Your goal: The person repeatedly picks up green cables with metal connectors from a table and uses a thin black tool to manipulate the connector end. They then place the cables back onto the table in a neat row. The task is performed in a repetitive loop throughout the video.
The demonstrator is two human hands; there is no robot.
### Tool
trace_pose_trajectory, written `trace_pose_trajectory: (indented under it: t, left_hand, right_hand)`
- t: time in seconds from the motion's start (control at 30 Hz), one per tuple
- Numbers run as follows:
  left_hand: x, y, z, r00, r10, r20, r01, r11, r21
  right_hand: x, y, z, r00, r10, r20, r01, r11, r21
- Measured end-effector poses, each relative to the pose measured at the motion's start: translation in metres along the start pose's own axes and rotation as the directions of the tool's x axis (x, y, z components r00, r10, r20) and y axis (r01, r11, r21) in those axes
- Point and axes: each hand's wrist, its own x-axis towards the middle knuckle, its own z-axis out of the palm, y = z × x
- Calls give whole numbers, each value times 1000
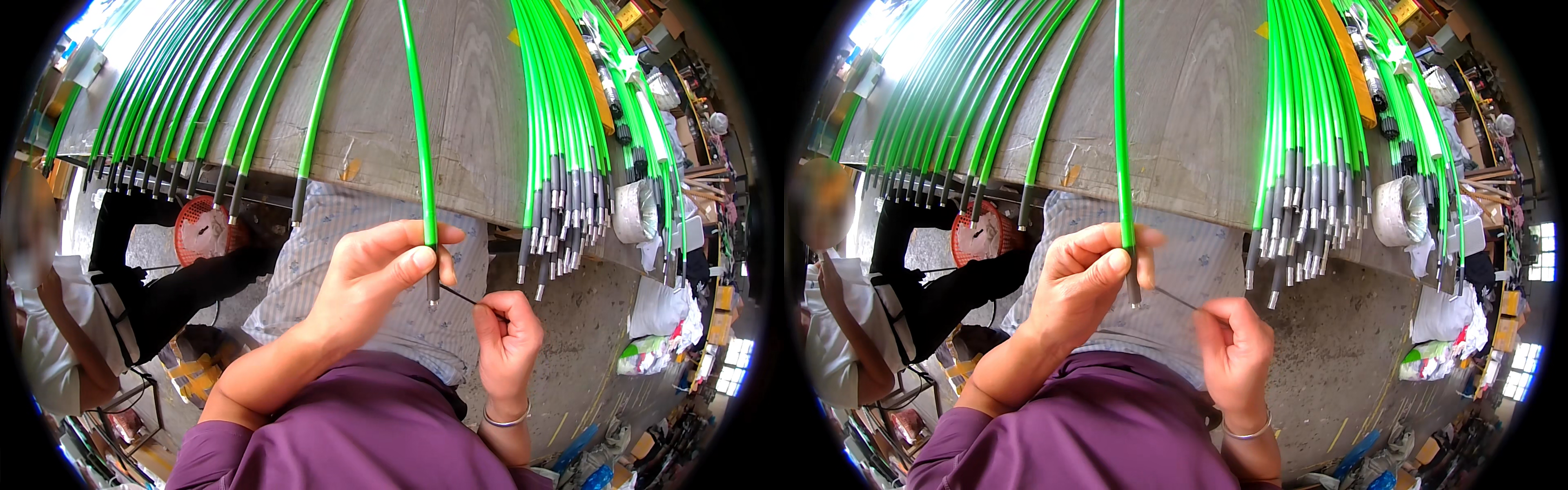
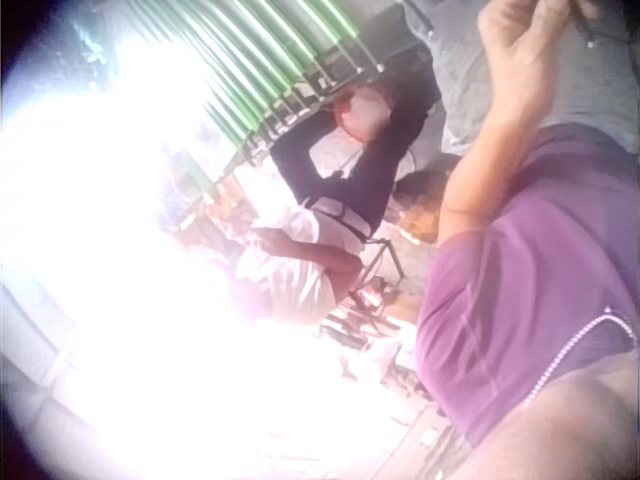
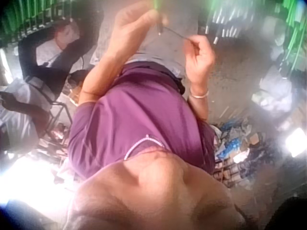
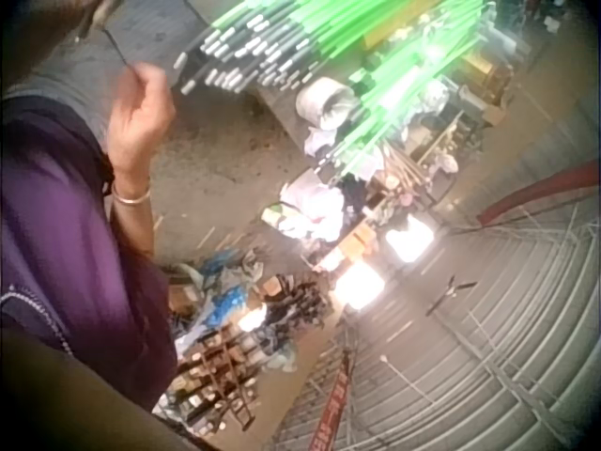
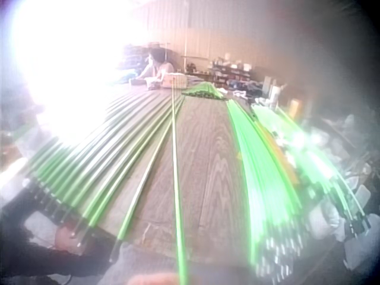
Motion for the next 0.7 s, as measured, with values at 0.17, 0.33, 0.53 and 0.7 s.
trace_pose_trajectory:
  t: [0.17,0.33,0.53,0.7]
  left_hand:
    - [-2,4,-5,1000,9,8,-10,999,38]
    - [-5,7,-6,999,41,10,-41,998,51]
    - [-19,30,-13,994,108,-22,-107,993,59]
    - [-55,72,-58,962,255,-98,-252,967,46]
  right_hand:
    - [-4,4,-1,998,48,-32,-46,997,66]
    - [-7,5,-1,996,65,-53,-58,991,124]
    - [-8,1,-1,993,78,-94,-60,983,175]
    - [-6,8,6,988,36,-148,-5,978,209]
